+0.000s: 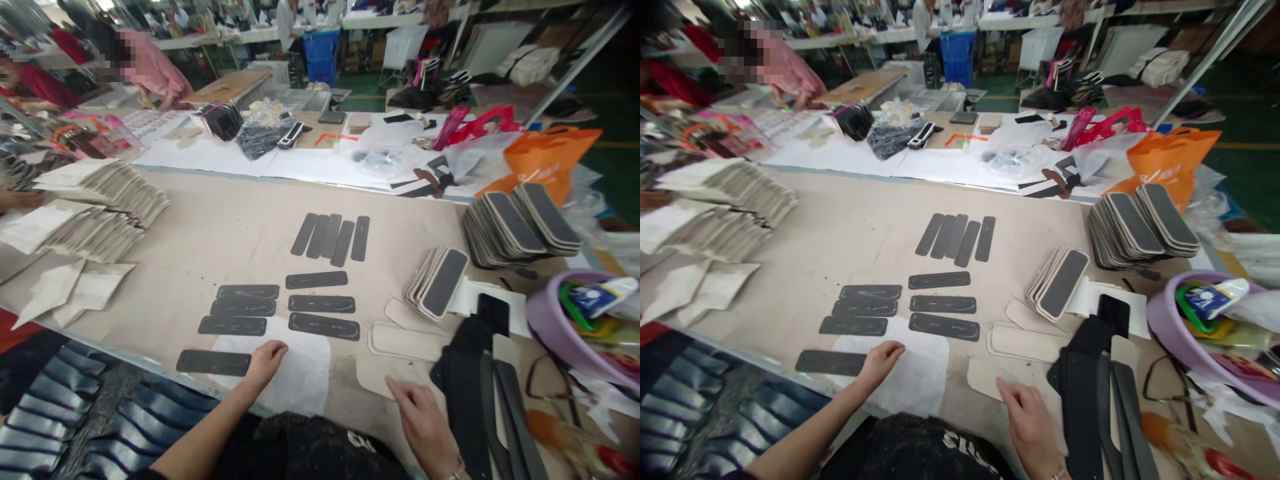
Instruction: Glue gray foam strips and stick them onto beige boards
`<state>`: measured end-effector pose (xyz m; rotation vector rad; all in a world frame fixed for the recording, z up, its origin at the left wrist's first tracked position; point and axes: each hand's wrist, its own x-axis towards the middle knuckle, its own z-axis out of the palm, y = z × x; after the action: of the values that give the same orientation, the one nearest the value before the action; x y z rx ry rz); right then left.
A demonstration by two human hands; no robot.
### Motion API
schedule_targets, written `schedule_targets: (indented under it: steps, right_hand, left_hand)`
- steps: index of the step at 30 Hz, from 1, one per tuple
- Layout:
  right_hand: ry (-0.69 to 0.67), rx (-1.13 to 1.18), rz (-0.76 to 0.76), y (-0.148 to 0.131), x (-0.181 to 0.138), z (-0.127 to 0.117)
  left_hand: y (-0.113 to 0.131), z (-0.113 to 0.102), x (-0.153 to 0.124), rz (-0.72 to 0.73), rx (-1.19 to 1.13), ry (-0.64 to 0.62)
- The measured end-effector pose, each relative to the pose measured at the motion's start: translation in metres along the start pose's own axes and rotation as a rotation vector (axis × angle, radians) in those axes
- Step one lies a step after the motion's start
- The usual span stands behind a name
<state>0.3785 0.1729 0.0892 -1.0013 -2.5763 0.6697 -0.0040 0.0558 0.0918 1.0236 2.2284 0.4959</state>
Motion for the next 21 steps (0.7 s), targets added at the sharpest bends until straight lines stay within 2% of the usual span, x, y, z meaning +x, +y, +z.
schedule_targets:
  steps: [4,6,8,10,15,18,21]
  right_hand:
    - [-0.113,0.054,-0.184,-0.058,0.032,0.053]
    - [-0.241,0.097,-0.214,-0.073,0.037,0.076]
    - [-0.319,0.152,-0.2,-0.076,0.037,0.088]
    - [-0.284,0.166,-0.125,-0.066,0.033,0.09]
    - [-0.012,0.028,0.137,-0.011,0.012,0.077]
    - [0.04,-0.034,0.239,0.019,-0.012,0.072]
    - [0.052,-0.037,0.296,0.034,-0.04,0.073]
  left_hand:
    - [-0.011,-0.014,0.012,0.068,0.003,0.025]
    - [-0.009,-0.023,0.022,0.129,0.072,0.035]
    - [-0.006,-0.034,0.038,0.168,0.157,0.055]
    - [-0.004,-0.047,0.06,0.177,0.214,0.078]
    - [0.001,-0.072,0.127,0.211,0.298,0.062]
    - [0.008,-0.076,0.164,0.248,0.36,0.0]
    - [0.012,-0.072,0.191,0.301,0.431,-0.072]
